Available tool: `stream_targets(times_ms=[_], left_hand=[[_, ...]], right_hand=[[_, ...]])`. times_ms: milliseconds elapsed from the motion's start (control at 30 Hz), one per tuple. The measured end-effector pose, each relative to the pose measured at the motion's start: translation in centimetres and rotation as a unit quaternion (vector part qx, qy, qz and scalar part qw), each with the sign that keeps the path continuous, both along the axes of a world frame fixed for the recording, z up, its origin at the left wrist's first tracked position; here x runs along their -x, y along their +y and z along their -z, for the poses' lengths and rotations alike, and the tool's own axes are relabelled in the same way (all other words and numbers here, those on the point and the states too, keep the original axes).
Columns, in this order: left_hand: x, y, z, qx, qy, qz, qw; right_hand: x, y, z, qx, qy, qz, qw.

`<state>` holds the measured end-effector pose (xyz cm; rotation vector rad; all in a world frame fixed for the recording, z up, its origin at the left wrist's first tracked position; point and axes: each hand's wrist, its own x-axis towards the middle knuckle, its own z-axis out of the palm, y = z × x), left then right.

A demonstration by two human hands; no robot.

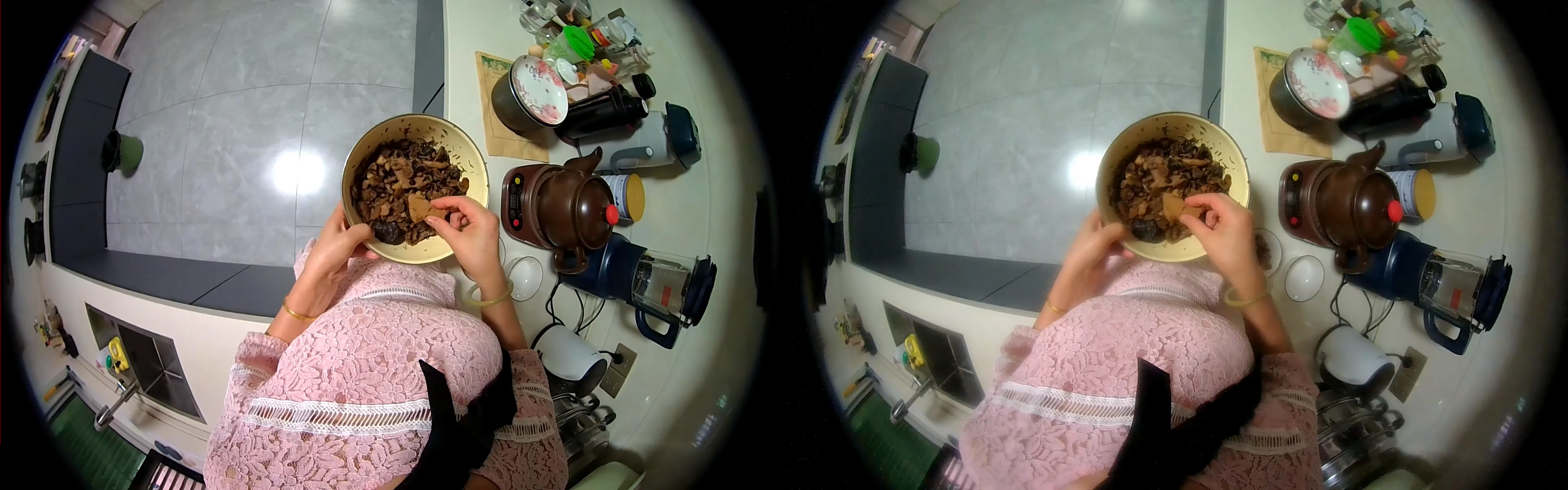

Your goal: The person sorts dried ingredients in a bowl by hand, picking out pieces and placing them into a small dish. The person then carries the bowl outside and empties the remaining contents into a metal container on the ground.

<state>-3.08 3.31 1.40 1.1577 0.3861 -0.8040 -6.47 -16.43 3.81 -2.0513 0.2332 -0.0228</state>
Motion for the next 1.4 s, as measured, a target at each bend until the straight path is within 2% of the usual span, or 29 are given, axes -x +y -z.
stream_targets(times_ms=[33, 100, 133, 167, 233, 300, 333, 400, 433, 633, 733, 800, 867, 900, 933, 967, 1000, 1067, 1133, 1167, 1267, 1400], left_hand=[[0.1, 0.1, 0.1, 0.010, -0.001, 0.000, 1.000], [0.1, 0.2, -0.2, 0.006, 0.005, 0.002, 1.000], [0.2, 0.2, -0.5, 0.002, 0.011, 0.003, 1.000], [0.3, 0.3, -0.9, 0.002, 0.012, 0.007, 1.000], [0.5, 0.3, -1.5, 0.003, 0.012, -0.003, 1.000], [0.6, 0.7, -1.1, 0.008, 0.010, 0.012, 1.000], [0.7, 0.8, -0.9, 0.012, 0.008, 0.020, 1.000], [0.8, 0.6, -2.3, -0.006, 0.014, 0.026, 1.000], [0.7, 0.6, -2.9, -0.024, 0.018, 0.025, 0.999], [0.6, 0.7, -2.8, -0.031, 0.013, 0.044, 0.998], [0.7, 0.6, -2.8, -0.024, 0.009, 0.036, 0.999], [0.5, 0.5, -3.0, -0.025, 0.012, 0.040, 0.999], [0.4, 0.5, -3.2, -0.028, 0.013, 0.038, 0.999], [0.4, 0.4, -3.2, -0.026, 0.017, 0.033, 0.999], [0.5, 0.3, -3.1, -0.024, 0.021, 0.027, 0.999], [0.5, 0.2, -2.9, -0.022, 0.026, 0.021, 0.999], [0.4, 0.2, -2.6, -0.022, 0.008, 0.033, 0.999], [0.3, 0.1, -3.0, -0.024, -0.003, 0.029, 0.999], [0.1, -0.1, -3.8, -0.033, -0.002, 0.033, 0.999], [0.1, -0.1, -3.7, -0.033, -0.002, 0.032, 0.999], [0.1, 0.0, -3.3, -0.023, -0.015, 0.034, 0.999], [0.3, 0.2, -3.0, -0.006, -0.024, 0.044, 0.999]], right_hand=[[0.0, -0.1, -0.4, 0.000, 0.000, 0.002, 1.000], [-0.2, -0.1, -2.0, -0.104, 0.044, 0.001, 0.994], [-0.3, 0.1, -3.2, -0.202, 0.031, 0.003, 0.979], [-0.3, 0.3, -4.9, -0.202, 0.031, 0.007, 0.979], [-0.2, 0.3, -8.6, -0.292, -0.031, -0.071, 0.953], [-0.5, -0.1, -10.9, -0.299, -0.145, -0.218, 0.917], [-0.5, 0.1, -12.4, -0.358, -0.116, -0.251, 0.892], [-0.4, 0.4, -13.8, -0.402, -0.125, -0.304, 0.854], [-0.5, 0.8, -13.9, -0.389, -0.165, -0.325, 0.846], [0.7, 1.9, -15.6, -0.413, -0.114, -0.268, 0.863], [0.3, 1.4, -14.7, -0.415, -0.164, -0.295, 0.845], [0.0, 0.7, -14.1, -0.373, -0.143, -0.290, 0.870], [-0.3, 0.6, -12.6, -0.281, -0.130, -0.204, 0.929], [-0.7, 0.5, -11.4, -0.115, -0.170, -0.186, 0.961], [-0.5, 0.1, -9.7, -0.072, -0.145, -0.145, 0.976], [-0.4, 0.0, -8.5, -0.076, -0.089, -0.103, 0.988], [-0.4, -0.4, -7.4, -0.035, -0.058, -0.100, 0.993], [-0.5, -0.7, -5.4, 0.004, -0.028, -0.100, 0.995], [-0.7, -0.8, -4.1, 0.187, -0.087, -0.148, 0.967], [-0.7, -0.5, -4.0, 0.187, -0.087, -0.149, 0.967], [-0.7, 1.1, -3.7, 0.298, -0.092, -0.209, 0.927], [-1.4, 1.0, -2.9, 0.366, -0.116, -0.158, 0.910]])
